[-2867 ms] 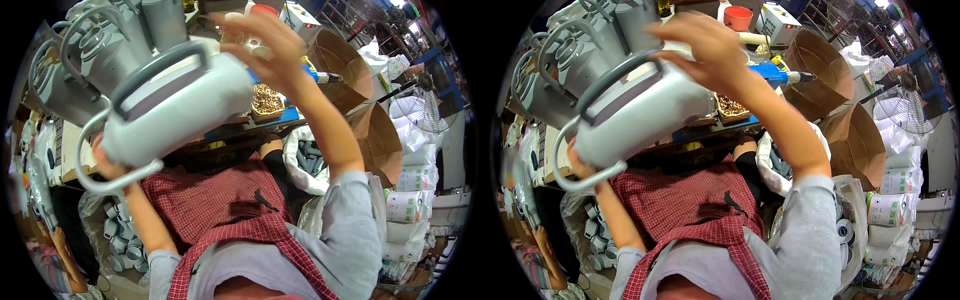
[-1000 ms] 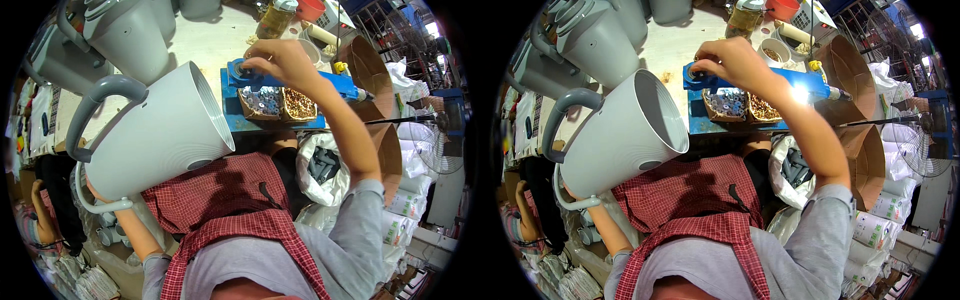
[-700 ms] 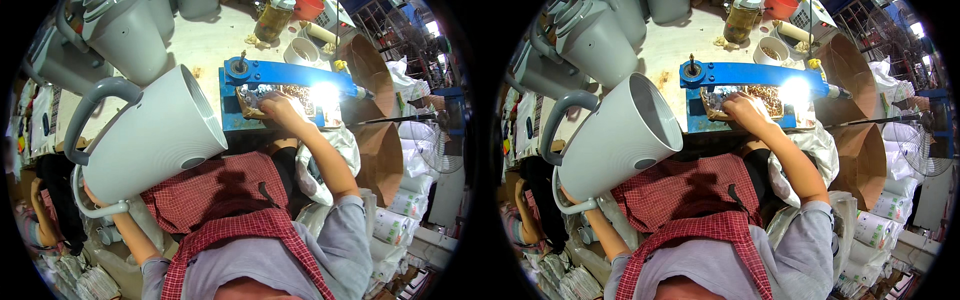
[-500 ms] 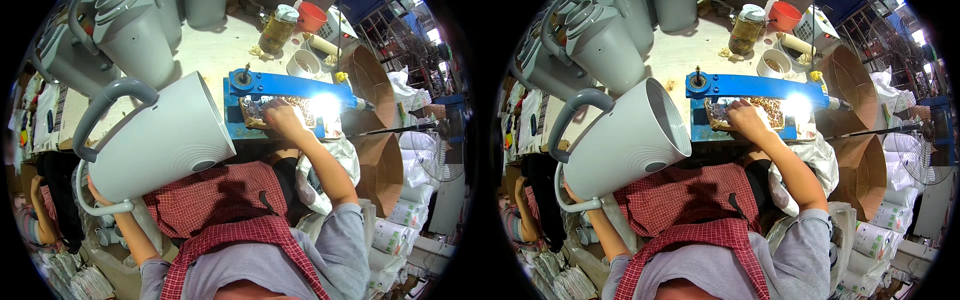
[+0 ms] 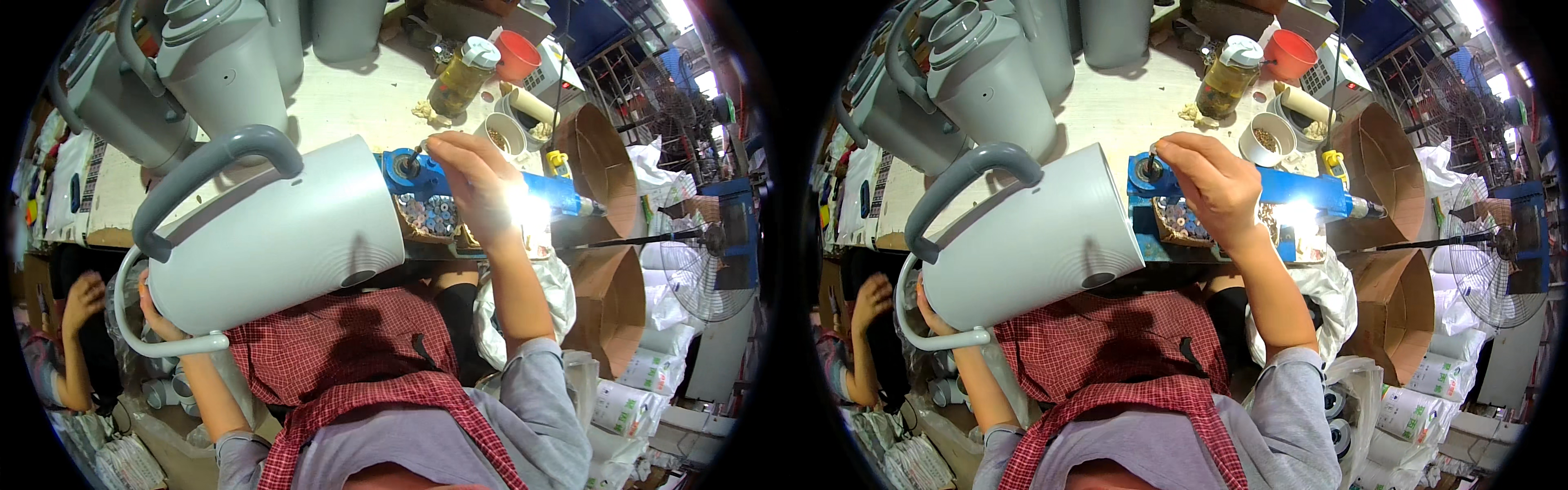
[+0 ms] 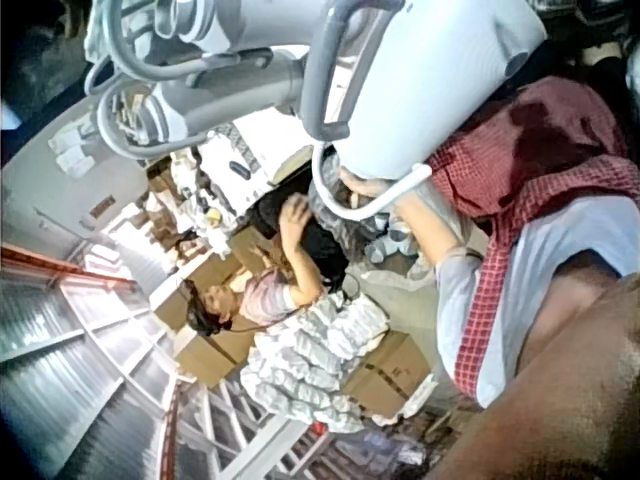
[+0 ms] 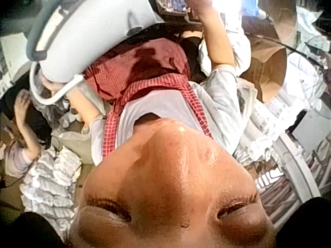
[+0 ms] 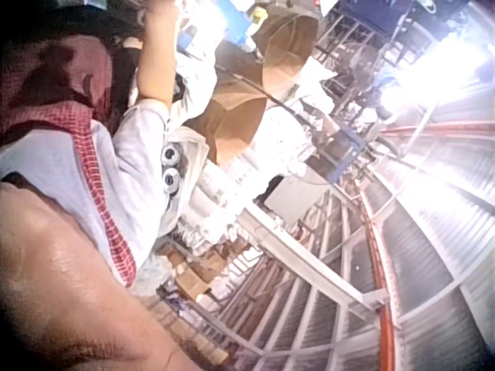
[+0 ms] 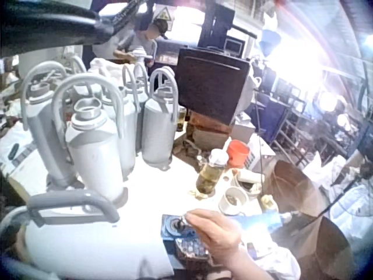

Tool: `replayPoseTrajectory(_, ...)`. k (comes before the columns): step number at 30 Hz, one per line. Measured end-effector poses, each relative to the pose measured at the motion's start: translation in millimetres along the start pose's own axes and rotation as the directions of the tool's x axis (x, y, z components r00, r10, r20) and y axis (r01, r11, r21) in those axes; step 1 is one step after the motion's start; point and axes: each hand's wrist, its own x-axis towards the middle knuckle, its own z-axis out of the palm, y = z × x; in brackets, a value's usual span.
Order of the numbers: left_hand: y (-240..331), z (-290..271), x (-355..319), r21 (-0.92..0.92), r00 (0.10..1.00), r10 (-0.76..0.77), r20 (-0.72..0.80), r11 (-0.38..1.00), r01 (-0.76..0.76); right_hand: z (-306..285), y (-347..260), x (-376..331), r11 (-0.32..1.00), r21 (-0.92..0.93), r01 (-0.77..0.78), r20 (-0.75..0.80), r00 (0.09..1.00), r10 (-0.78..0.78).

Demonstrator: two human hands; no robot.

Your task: The person assembles grey electric kettles by attaching handles and lids to the main bodies. They retrieve parts from nearby bags and place the completed units on a table. The process involves repetitive manual assembly of plastic components.

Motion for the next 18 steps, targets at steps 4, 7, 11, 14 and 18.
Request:
replayPoseTrajectory(4, -2, 4, 2, 0.078, 0.998, 0.042, 0.053, 0.996, -0.046, 6, 8, 0, 0.998, -0.017, 0.059, 0.024, 0.998, -0.059)
replayPoseTrajectory(7, -2, 9, 2, 0.070, 0.993, 0.069, 0.093, 0.995, -0.075, 5, 10, -3, 1.000, -0.007, 0.018, 0.029, 0.999, -0.018)
replayPoseTrajectory(11, 0, 30, 7, 0.060, 0.985, 0.122, 0.122, 0.990, -0.130, -14, -7, -16, 0.897, 0.279, -0.342, 0.119, 0.940, 0.321)
replayPoseTrajectory(14, -11, 57, 8, 0.038, 0.968, 0.177, 0.177, 0.982, -0.187, -22, -16, -35, 0.824, 0.340, -0.454, 0.221, 0.890, 0.399)
replayPoseTrajectory(18, -30, 86, 15, 0.157, 0.923, 0.295, 0.247, 0.928, -0.338, -30, -6, -57, 0.634, 0.441, -0.635, 0.178, 0.755, 0.631)
